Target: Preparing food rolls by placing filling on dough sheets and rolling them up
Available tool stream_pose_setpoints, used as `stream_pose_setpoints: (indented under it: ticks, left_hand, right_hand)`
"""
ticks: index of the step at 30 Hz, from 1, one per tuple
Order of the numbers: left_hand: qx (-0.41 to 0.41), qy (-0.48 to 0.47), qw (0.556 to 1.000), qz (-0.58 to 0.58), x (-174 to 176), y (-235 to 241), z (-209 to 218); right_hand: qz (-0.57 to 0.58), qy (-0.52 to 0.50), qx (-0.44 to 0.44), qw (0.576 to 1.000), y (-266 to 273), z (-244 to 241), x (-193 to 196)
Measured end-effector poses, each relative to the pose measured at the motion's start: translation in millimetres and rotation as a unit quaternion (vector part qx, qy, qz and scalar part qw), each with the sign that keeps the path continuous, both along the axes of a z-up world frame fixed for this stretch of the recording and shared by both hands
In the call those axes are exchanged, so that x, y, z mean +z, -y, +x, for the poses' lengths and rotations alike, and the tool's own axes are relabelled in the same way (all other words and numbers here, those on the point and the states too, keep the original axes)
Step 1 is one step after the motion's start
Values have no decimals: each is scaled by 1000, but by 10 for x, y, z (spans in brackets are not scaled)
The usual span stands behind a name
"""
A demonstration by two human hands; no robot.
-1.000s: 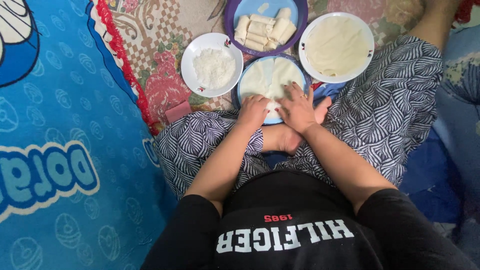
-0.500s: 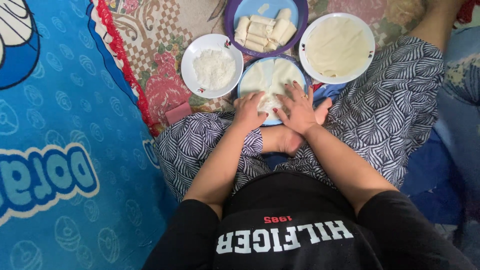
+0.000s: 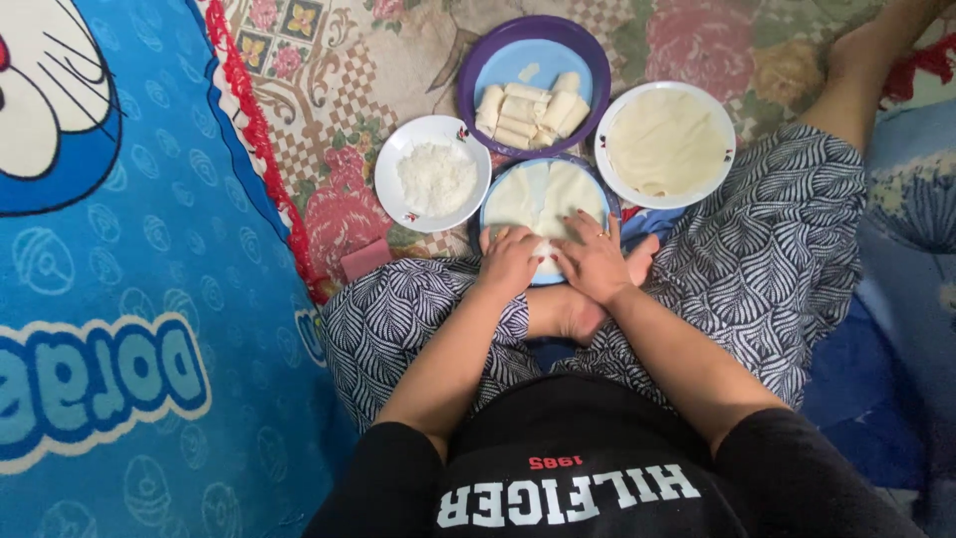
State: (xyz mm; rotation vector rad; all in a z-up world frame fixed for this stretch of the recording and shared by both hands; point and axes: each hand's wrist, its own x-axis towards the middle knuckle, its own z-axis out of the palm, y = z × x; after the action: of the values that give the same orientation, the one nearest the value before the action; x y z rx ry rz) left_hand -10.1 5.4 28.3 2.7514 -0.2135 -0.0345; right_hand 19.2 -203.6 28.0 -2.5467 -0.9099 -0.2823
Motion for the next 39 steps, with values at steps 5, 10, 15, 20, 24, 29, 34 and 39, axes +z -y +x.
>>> stream_pose_setpoints:
  ticks: [5,10,15,20,24,29,34,39]
  left_hand:
    - [-7,10,1000,3,-95,2,-27]
    - [-8,-7,999,-33,91,43,-68]
    - [30,-145,988,-31,731,117,-152]
    - [35,-42,998,-24,676,159,-284]
    - [20,8,999,-40,636,114,-264]
    - [22,1,999,-29,362,138,-133]
    - [34,-13,999,-14,230,117,-79]
    - [45,47,997,-52,327,102,-82]
  right_hand:
    - [-29,-4,18,999,-57,-13,67]
    - [-23,3,21,1000,-47,-13,75]
    - [-27,-28,10,999,-49,-20,158]
    - [-35,-35,19,999,-113,-9,229]
    - [-21,-43,19,999,-77,-9,226]
    - [-13,-31,10,999,-44,-16,145]
    - [-3,-27,-1,1000,-65,25,139]
    - [25,-28,18,999,-85,39,193]
